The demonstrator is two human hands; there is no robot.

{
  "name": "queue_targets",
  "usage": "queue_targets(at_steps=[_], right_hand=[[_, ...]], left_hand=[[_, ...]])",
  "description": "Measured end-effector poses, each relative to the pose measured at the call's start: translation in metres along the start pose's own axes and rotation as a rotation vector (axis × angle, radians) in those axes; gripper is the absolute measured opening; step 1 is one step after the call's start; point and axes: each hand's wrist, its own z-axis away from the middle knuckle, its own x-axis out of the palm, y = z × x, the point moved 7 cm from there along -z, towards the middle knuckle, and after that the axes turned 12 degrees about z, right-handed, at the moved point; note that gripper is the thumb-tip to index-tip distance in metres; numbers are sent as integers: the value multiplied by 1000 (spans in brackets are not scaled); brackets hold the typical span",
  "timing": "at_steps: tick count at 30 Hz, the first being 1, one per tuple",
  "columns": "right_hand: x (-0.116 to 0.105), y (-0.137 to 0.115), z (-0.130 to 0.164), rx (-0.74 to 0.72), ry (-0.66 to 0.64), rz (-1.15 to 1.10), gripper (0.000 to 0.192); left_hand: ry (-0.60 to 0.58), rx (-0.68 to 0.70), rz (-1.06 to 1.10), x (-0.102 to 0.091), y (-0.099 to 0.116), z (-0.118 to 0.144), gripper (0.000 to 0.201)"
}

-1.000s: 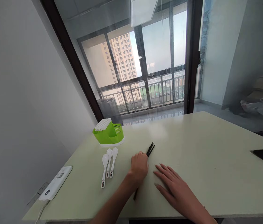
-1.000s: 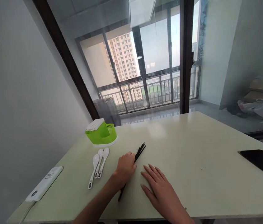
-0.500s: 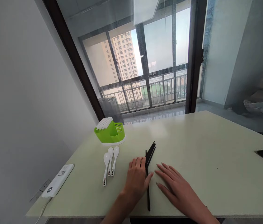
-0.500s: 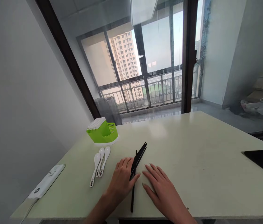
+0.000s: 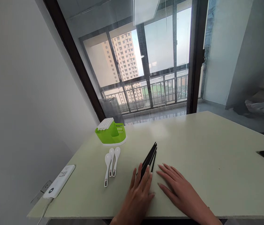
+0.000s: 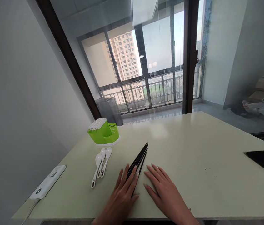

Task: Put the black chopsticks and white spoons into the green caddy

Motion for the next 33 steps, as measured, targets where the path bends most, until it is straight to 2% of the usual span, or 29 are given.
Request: queue_targets(at_steps=[5, 7, 9, 13, 15, 17, 20, 23, 29, 33], right_hand=[[0, -1, 0, -8, -30, 37, 44], [0, -1, 0, -7, -43, 44, 45], [-1, -1, 0, -2, -55, 44, 46], [0, -1, 0, 16, -80, 43, 48], [0, -1, 0, 23, -88, 40, 48], [1, -1, 0, 29, -94, 32, 48], [1, -1, 0, 36, -93, 17, 48], [1, -1, -1, 33, -81, 6, 47], [-2, -1, 0, 14, -50, 2, 44], [-4, -1, 1, 17, -17, -20, 43]], left_hand=[[77, -104, 85, -14, -10, -4, 67], [116, -150, 116, -20, -23, -1, 65], [182, -240, 112, -25, -47, 7, 61], [287, -534, 20, -25, -114, 38, 65], [246, -695, -8, -20, -143, 57, 73], [174, -826, -12, -16, -160, 72, 81], [64, -965, -7, -16, -172, 80, 84], [-33, -1024, -29, -19, -176, 71, 77], [-131, -990, -76, -18, -184, 28, 36], [-187, -918, -27, -5, -179, 7, 25]])
